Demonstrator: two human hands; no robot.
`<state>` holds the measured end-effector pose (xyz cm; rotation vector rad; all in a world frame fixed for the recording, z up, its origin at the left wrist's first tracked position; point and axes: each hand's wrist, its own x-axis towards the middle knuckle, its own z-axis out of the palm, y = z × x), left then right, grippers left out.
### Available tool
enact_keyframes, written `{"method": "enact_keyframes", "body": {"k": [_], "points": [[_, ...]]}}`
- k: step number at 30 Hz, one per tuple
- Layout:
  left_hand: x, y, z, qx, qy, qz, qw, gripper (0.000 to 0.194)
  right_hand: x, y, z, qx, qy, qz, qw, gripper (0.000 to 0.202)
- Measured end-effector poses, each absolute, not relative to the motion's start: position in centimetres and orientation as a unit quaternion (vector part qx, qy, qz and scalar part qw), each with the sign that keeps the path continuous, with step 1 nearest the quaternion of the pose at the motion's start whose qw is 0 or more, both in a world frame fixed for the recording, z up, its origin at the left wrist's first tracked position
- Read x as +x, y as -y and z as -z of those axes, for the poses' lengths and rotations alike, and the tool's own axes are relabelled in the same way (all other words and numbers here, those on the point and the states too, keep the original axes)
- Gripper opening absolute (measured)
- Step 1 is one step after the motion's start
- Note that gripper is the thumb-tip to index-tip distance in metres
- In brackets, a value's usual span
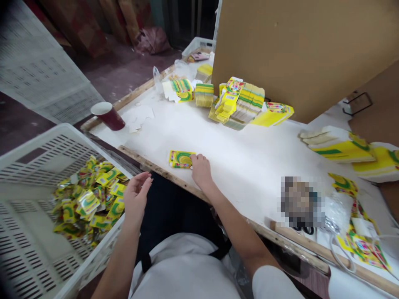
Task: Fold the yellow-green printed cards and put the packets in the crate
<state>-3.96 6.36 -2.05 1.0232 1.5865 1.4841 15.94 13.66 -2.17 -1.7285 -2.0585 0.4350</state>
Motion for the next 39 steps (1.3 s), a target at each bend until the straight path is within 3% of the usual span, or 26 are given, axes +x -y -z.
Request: {"method": "enact_keyframes", "body": {"k": [6, 11, 16, 22, 30, 35, 39], "points": [[-3.2, -5.6, 1.6, 0.387, -0.586, -0.574, 0.422, 0.032, 16.5, -13.4, 1.3, -0.621, 0.691, -0.222, 0.296, 0.031], [-0.4, -6.1, 0.2, 0.354, -0.430, -0.652, 0.515, 0.049, 14.8, -10.7, -0.9, -0.507, 0.603, -0.429, 0.442, 0.038], [1.2, -7.6, -2.5, 0.214, -0.341, -0.730, 0.553, 0.053, 11.9, -7.1, -1.8, -0.420, 0.578, -0.555, 0.426, 0.034], [0.8, -8.6, -4.1, 0.149, -0.295, -0.761, 0.559, 0.054, 11.3, -6.1, -2.8, -0.377, 0.658, -0.501, 0.416, 0.034], [0.5, -8.5, -1.7, 0.243, -0.427, -0.716, 0.496, 0.060, 11.5, -6.8, -1.2, -0.436, 0.629, -0.496, 0.410, 0.029], [0.3, -8.1, -0.6, 0.306, -0.470, -0.678, 0.475, 0.036, 12.6, -7.9, -0.8, -0.439, 0.559, -0.526, 0.467, 0.021], [0.2, -8.0, -0.1, 0.273, -0.502, -0.689, 0.445, 0.021, 12.7, -7.8, -0.9, -0.435, 0.592, -0.518, 0.439, 0.015]]}}
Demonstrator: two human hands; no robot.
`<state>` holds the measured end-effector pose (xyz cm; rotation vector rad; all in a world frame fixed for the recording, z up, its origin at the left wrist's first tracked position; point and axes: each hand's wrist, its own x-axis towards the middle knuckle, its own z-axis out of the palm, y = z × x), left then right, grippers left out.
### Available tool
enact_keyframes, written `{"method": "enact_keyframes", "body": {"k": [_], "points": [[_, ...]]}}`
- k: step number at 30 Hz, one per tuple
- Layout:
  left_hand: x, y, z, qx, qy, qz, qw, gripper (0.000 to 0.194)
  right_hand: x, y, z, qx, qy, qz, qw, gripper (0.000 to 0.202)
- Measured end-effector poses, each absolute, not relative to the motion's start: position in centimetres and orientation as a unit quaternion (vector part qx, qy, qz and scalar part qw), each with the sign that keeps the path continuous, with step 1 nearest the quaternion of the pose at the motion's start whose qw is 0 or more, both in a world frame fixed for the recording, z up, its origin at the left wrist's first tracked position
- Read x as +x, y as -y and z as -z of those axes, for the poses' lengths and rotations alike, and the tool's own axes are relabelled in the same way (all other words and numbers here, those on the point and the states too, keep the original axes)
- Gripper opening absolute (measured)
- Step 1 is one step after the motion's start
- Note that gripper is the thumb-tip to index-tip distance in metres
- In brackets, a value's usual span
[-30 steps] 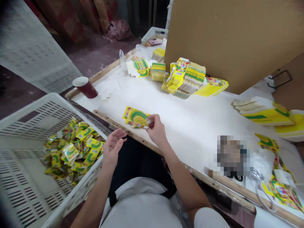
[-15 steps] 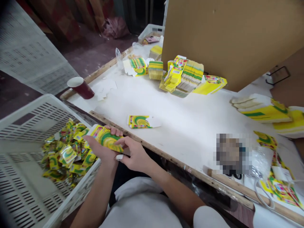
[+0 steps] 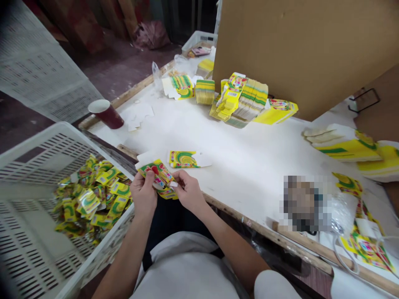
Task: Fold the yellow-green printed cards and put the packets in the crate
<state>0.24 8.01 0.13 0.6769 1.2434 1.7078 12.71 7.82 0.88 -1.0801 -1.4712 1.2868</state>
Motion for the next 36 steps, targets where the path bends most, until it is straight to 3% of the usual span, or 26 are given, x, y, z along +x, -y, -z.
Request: {"method": "enact_keyframes", "body": {"k": [4, 7, 9, 12, 16, 19, 28, 33, 36], "points": [[-0.4, -7.8, -0.9, 0.348, -0.554, -0.649, 0.389, 0.026, 13.5, -8.2, -0.9, -0.481, 0.651, -0.404, 0.426, 0.021], [-1.3, -7.4, -2.9, 0.445, -0.596, -0.626, 0.234, 0.053, 14.5, -8.8, -1.5, -0.498, 0.712, -0.274, 0.412, 0.035], [-1.8, -7.1, -4.7, 0.536, -0.596, -0.577, 0.159, 0.072, 14.8, -8.8, -2.2, -0.483, 0.741, -0.258, 0.389, 0.034], [-2.4, -6.7, -7.0, 0.661, -0.577, -0.458, 0.143, 0.083, 14.8, -8.6, -3.5, -0.443, 0.746, -0.301, 0.397, 0.029], [-2.9, -6.6, -7.8, 0.704, -0.589, -0.373, 0.135, 0.062, 15.1, -8.6, -4.9, -0.467, 0.722, -0.230, 0.455, 0.032], [-3.0, -6.6, -6.9, 0.708, -0.605, -0.338, 0.135, 0.046, 15.4, -8.7, -5.5, -0.467, 0.756, -0.152, 0.432, 0.031], [-3.3, -5.9, -4.4, 0.778, -0.591, -0.178, 0.121, 0.051, 15.2, -8.4, -4.4, -0.440, 0.838, -0.099, 0.306, 0.032], [-2.8, -6.7, -4.0, 0.776, -0.573, -0.191, 0.181, 0.059, 14.3, -7.9, -4.2, -0.399, 0.855, -0.123, 0.309, 0.032], [-2.5, -7.1, -3.7, 0.761, -0.576, -0.208, 0.212, 0.050, 14.2, -7.8, -4.4, -0.402, 0.837, -0.143, 0.343, 0.032]]}}
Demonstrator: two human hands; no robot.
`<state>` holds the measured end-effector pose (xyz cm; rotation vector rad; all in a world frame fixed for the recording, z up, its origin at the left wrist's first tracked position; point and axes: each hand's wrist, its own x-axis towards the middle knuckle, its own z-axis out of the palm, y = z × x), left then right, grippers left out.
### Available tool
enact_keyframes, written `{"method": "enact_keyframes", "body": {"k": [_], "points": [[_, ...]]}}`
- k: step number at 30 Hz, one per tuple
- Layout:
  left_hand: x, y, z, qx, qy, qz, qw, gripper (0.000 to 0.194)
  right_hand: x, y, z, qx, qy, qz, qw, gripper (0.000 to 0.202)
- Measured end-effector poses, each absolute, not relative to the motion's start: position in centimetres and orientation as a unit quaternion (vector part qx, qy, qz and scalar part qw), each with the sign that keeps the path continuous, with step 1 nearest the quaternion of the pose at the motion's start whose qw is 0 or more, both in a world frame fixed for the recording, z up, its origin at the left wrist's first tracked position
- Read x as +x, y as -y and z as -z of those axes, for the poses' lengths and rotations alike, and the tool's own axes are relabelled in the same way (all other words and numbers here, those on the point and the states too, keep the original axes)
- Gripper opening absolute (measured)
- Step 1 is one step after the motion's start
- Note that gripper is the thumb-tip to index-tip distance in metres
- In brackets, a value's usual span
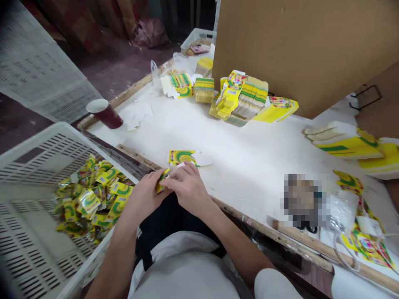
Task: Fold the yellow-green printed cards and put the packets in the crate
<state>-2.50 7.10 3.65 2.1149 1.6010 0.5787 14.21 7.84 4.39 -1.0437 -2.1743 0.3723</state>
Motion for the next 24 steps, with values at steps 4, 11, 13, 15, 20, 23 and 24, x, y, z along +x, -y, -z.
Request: {"method": "enact_keyframes", "body": {"k": [4, 11, 13, 15, 20, 23, 24], "points": [[-2.1, -7.3, -3.9, 0.705, -0.631, -0.259, 0.192, 0.057, 14.7, -8.3, -4.4, -0.518, 0.711, -0.161, 0.447, 0.044], [-0.8, -7.1, -5.5, 0.659, -0.619, -0.313, 0.291, 0.059, 14.2, -8.6, -3.6, -0.400, 0.637, -0.486, 0.445, 0.029], [-0.8, -7.1, -5.6, 0.657, -0.601, -0.328, 0.315, 0.061, 14.0, -8.4, -3.5, -0.398, 0.612, -0.515, 0.450, 0.032], [-0.9, -7.1, -5.6, 0.651, -0.594, -0.337, 0.331, 0.066, 13.9, -8.3, -3.5, -0.396, 0.591, -0.531, 0.460, 0.033], [-1.0, -7.1, -5.4, 0.643, -0.561, -0.350, 0.386, 0.071, 13.7, -8.6, -3.3, -0.343, 0.549, -0.599, 0.472, 0.035], [-1.0, -7.1, -5.4, 0.650, -0.538, -0.353, 0.405, 0.074, 13.5, -8.6, -3.1, -0.348, 0.542, -0.604, 0.470, 0.036], [-1.0, -7.1, -5.4, 0.652, -0.532, -0.351, 0.410, 0.076, 13.5, -8.6, -3.1, -0.348, 0.543, -0.602, 0.471, 0.036]]}}
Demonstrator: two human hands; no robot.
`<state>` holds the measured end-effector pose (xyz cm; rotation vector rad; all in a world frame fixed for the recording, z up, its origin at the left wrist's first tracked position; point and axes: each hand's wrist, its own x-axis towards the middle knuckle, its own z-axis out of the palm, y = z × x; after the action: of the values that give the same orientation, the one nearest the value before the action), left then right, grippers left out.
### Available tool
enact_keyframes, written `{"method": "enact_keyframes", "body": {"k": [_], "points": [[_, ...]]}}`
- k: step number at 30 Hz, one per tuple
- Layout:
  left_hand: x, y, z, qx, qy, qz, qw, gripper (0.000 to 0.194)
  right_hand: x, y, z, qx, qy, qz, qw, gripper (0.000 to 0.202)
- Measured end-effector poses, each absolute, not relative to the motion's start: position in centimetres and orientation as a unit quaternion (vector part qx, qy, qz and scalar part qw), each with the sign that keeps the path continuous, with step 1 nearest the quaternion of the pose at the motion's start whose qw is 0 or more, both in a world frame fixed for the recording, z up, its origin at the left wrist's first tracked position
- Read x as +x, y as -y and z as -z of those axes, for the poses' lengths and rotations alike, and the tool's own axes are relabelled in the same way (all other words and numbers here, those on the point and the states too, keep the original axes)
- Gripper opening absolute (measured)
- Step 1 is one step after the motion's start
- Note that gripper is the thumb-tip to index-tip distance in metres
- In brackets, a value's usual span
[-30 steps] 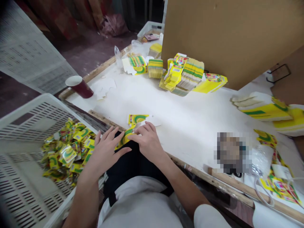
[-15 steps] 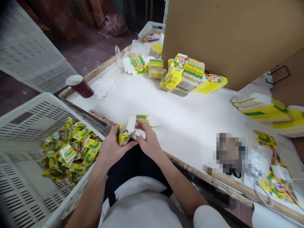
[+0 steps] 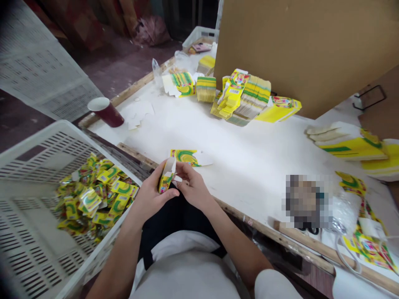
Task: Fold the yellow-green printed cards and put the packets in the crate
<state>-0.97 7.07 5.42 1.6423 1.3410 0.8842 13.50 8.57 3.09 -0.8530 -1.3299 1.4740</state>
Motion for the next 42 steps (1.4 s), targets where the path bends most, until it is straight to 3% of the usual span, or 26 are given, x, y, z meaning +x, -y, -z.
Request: {"method": "enact_keyframes", "body": {"k": [10, 22, 30, 36, 42], "points": [[-1.0, -7.1, -5.5, 0.657, -0.531, -0.324, 0.425, 0.086, 13.7, -8.4, -3.3, -0.361, 0.549, -0.590, 0.469, 0.033], [-1.0, -6.9, -5.5, 0.684, -0.511, -0.311, 0.418, 0.081, 14.2, -8.5, -2.4, -0.398, 0.540, -0.573, 0.470, 0.025], [-1.2, -7.0, -6.0, 0.696, -0.487, -0.310, 0.427, 0.088, 14.3, -8.3, -2.9, -0.352, 0.502, -0.625, 0.484, 0.035], [-0.9, -7.1, -5.9, 0.683, -0.551, -0.326, 0.352, 0.079, 15.2, -8.0, -3.6, -0.311, 0.496, -0.634, 0.506, 0.045], [-0.5, -7.1, -5.4, 0.701, -0.604, -0.261, 0.275, 0.072, 14.2, -7.9, -4.2, -0.351, 0.500, -0.608, 0.507, 0.035]]}}
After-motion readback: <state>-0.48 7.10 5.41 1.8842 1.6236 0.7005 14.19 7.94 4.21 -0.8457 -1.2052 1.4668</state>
